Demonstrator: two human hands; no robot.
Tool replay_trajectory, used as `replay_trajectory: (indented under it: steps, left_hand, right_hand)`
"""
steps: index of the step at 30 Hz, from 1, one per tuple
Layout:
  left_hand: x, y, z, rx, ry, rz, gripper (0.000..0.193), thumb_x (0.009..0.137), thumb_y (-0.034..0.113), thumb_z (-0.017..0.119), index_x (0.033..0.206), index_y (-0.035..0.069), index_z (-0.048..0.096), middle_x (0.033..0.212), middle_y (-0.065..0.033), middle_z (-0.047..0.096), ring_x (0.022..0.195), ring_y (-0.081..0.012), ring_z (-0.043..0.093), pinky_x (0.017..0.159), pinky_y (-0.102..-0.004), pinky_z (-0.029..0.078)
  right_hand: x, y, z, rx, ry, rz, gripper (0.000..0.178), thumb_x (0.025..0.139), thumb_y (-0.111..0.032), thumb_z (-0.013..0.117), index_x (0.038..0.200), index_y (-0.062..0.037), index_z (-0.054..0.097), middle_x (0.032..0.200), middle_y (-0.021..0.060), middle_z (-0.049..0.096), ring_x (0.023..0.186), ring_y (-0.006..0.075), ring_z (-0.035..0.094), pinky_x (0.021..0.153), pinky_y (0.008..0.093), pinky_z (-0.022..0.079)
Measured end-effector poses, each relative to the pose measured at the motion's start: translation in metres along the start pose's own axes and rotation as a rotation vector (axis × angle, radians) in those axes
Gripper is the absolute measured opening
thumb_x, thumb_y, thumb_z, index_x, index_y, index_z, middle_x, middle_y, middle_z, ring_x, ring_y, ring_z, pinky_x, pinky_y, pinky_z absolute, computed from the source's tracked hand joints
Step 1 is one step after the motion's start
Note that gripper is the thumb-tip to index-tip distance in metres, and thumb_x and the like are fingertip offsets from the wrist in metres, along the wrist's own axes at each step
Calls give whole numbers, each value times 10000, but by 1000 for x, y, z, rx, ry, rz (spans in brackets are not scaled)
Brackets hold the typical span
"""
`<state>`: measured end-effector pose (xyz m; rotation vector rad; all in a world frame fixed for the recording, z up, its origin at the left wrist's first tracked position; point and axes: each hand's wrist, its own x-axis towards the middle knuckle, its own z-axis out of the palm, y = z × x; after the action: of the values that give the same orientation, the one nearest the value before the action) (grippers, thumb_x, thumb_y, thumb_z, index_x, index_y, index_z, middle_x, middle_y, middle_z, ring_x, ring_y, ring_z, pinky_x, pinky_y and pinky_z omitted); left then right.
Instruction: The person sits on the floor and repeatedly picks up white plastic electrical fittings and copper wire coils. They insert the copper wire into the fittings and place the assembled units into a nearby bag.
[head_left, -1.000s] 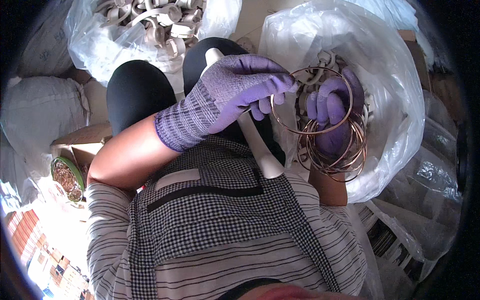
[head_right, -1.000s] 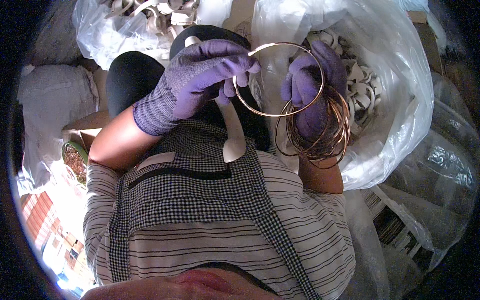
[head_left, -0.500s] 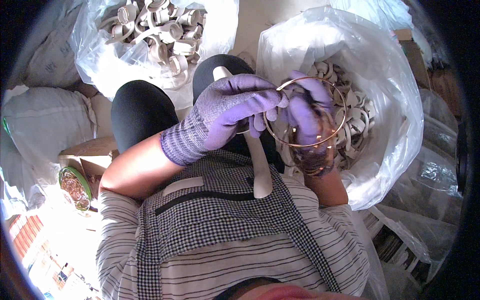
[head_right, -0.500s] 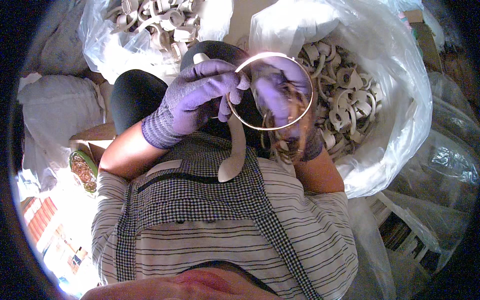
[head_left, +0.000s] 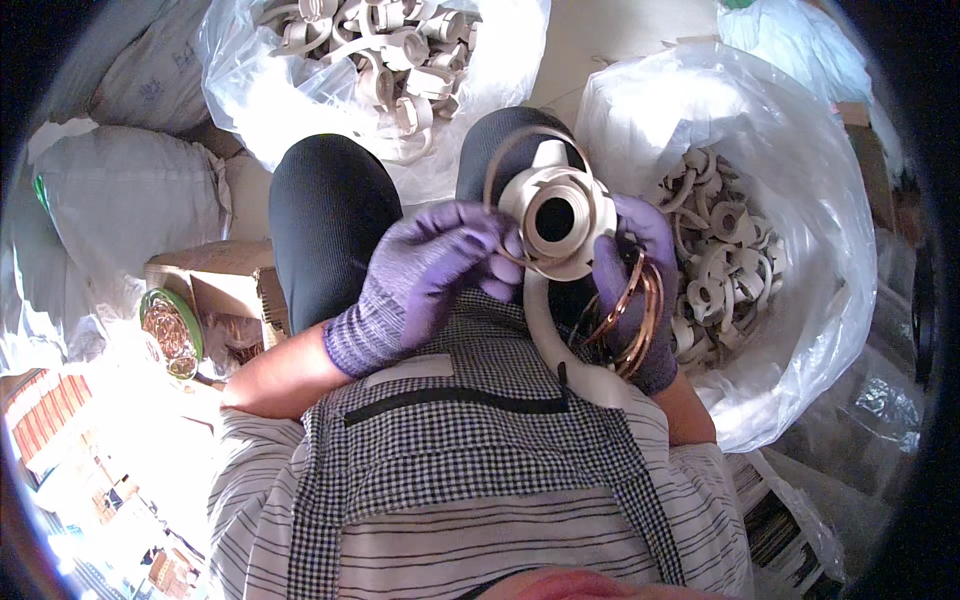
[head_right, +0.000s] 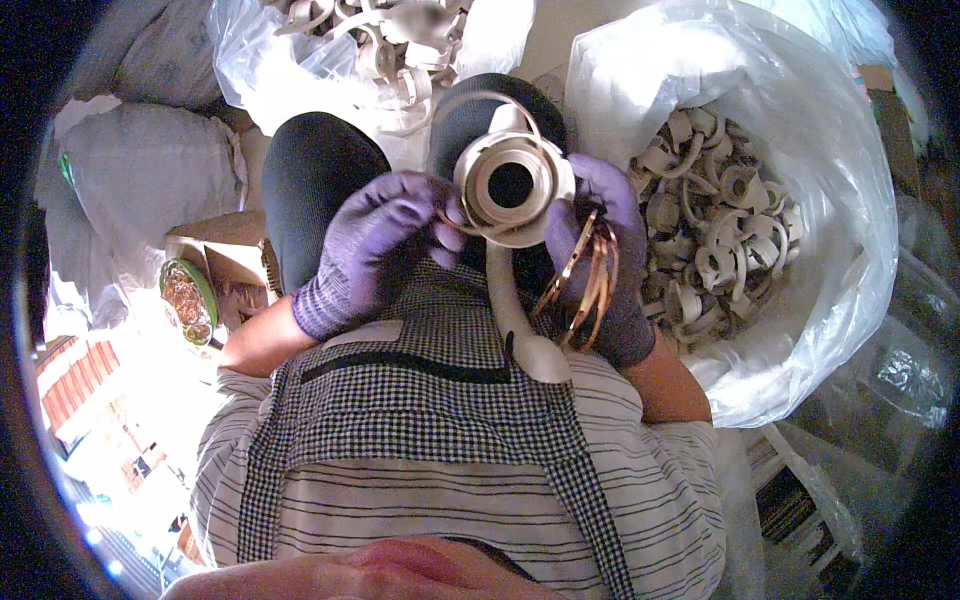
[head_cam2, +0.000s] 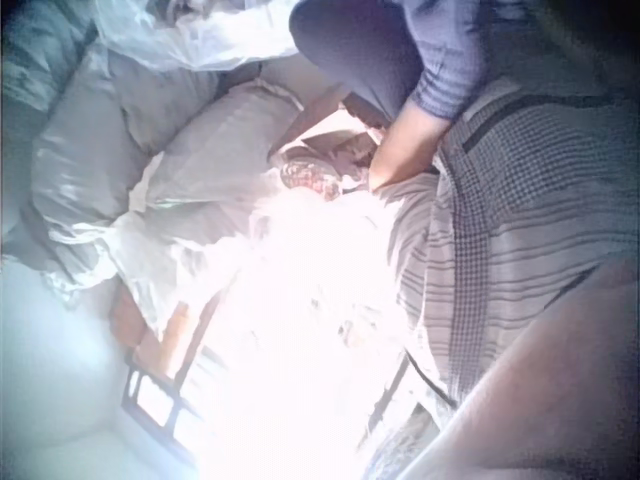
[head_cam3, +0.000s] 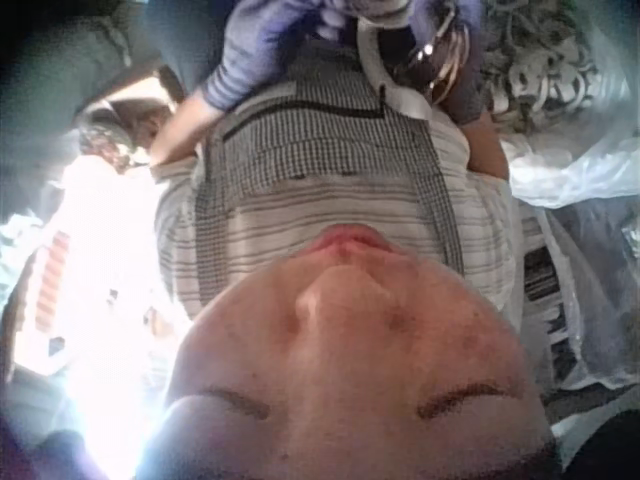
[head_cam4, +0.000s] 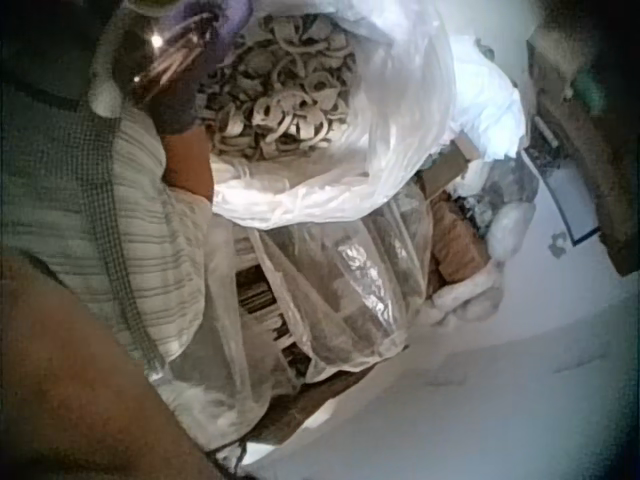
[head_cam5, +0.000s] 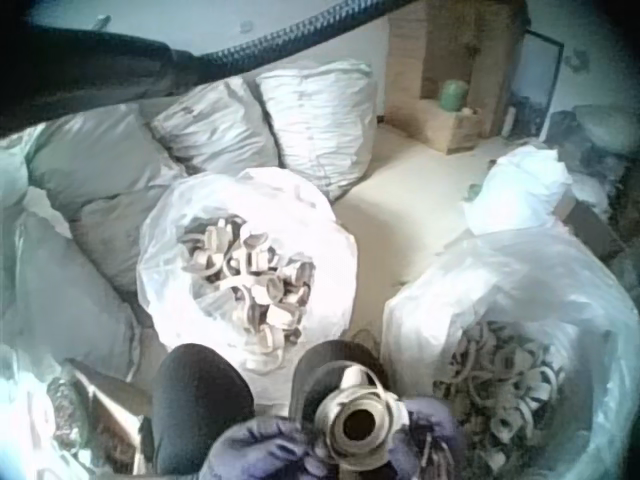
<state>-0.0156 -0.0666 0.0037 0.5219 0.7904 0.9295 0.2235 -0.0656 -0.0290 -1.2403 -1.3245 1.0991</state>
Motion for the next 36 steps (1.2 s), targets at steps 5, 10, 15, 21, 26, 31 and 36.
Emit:
replay_trajectory:
  steps: [5, 10, 15, 21, 26, 31, 36]
  left_hand:
    - [-6, 2, 4, -9, 41, -181, 288, 995, 251, 652, 1145, 8, 613, 1011, -102, 689, 877, -194, 690, 764, -334, 589]
    - [-5, 8, 9, 321, 20, -159, 202, 964, 175, 691, 1068, 4, 666, 959, -68, 694, 837, -177, 680, 753, -311, 565]
    - [-2, 16, 9, 1169, -48, 306, 178, 866, 132, 763, 992, 16, 712, 891, -79, 666, 750, -179, 660, 701, -299, 541]
    - [12, 26, 30, 1369, 109, 715, 222, 834, 157, 780, 1021, 54, 720, 864, -81, 661, 713, -237, 657, 646, -347, 540]
    - [34, 10, 5, 1056, 94, 699, 155, 912, 133, 741, 1014, 18, 726, 868, -59, 713, 730, -147, 671, 662, -282, 539]
    - [23, 9, 3, 792, 209, 411, 143, 922, 131, 718, 1023, 31, 730, 945, -107, 743, 850, -178, 743, 759, -281, 586]
    - [24, 20, 10, 952, 186, 466, 230, 956, 52, 665, 1177, -11, 670, 907, -38, 713, 791, -78, 648, 726, -220, 523]
  right_hand:
    - [11, -10, -29, -877, -269, -505, 344, 982, -184, 620, 1276, -16, 561, 1177, 128, 636, 1080, 252, 625, 964, 386, 504]
    - [4, -14, 4, -71, -28, 60, 303, 903, -22, 719, 1170, -25, 575, 1021, 71, 630, 909, 138, 602, 822, 289, 515]
    - [7, -11, 4, -197, -27, 76, 245, 945, -56, 672, 1171, 1, 597, 1018, 99, 643, 923, 178, 623, 844, 321, 521]
    - [13, -32, 8, -476, -112, -42, 305, 985, -88, 644, 1271, 13, 616, 1130, 89, 672, 1030, 148, 646, 915, 296, 511]
    - [15, -25, 8, -428, -94, -148, 283, 929, -50, 708, 1199, 16, 653, 1090, 150, 707, 982, 208, 698, 876, 344, 551]
    - [17, -29, 12, -293, -114, -100, 364, 918, -40, 726, 1263, 25, 633, 1182, 154, 704, 1026, 177, 686, 916, 322, 537]
    - [22, -33, 14, -295, -133, -99, 433, 950, -54, 681, 1356, 46, 570, 1264, 186, 678, 1125, 225, 675, 983, 351, 522]
